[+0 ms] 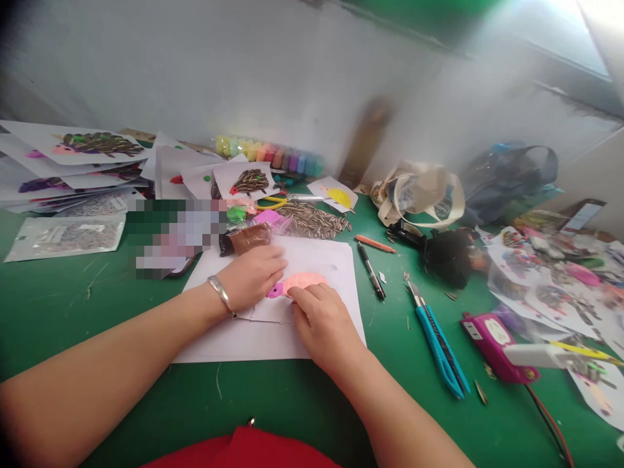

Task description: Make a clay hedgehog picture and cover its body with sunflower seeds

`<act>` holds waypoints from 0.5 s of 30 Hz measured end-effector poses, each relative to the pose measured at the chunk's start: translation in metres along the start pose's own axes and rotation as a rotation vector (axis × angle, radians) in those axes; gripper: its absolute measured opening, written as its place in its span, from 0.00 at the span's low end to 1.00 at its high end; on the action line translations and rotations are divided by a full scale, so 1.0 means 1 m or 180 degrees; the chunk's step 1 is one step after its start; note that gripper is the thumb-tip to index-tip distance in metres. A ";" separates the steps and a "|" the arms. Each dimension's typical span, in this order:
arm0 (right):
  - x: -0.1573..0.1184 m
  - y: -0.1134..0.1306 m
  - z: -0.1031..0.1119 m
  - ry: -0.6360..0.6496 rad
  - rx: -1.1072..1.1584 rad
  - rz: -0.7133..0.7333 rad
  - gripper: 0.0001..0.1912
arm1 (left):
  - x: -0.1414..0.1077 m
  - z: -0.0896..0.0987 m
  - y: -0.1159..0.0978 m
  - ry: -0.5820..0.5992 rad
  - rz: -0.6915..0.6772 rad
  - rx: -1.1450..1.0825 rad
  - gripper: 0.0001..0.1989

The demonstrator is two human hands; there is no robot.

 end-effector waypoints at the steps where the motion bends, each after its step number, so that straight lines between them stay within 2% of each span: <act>1: 0.000 0.000 0.000 0.0000 -0.0019 -0.0016 0.12 | 0.000 0.000 0.000 0.0006 -0.0004 0.0004 0.11; 7: 0.000 0.001 0.002 0.0009 -0.0160 0.0038 0.09 | 0.001 0.000 0.000 0.0089 -0.0034 0.0101 0.10; 15: -0.001 0.005 0.005 0.0125 -0.0350 0.0074 0.11 | 0.000 0.007 -0.005 0.0162 -0.0037 -0.0045 0.12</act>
Point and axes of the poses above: each hand's wrist, its own x-axis towards the middle knuckle, its own z-axis out of the back of the hand, y = z × x, the point moved 3 cm from there along x, towards the middle knuckle, and after that the axes turned 7 degrees about -z, right-handed, at the moved point
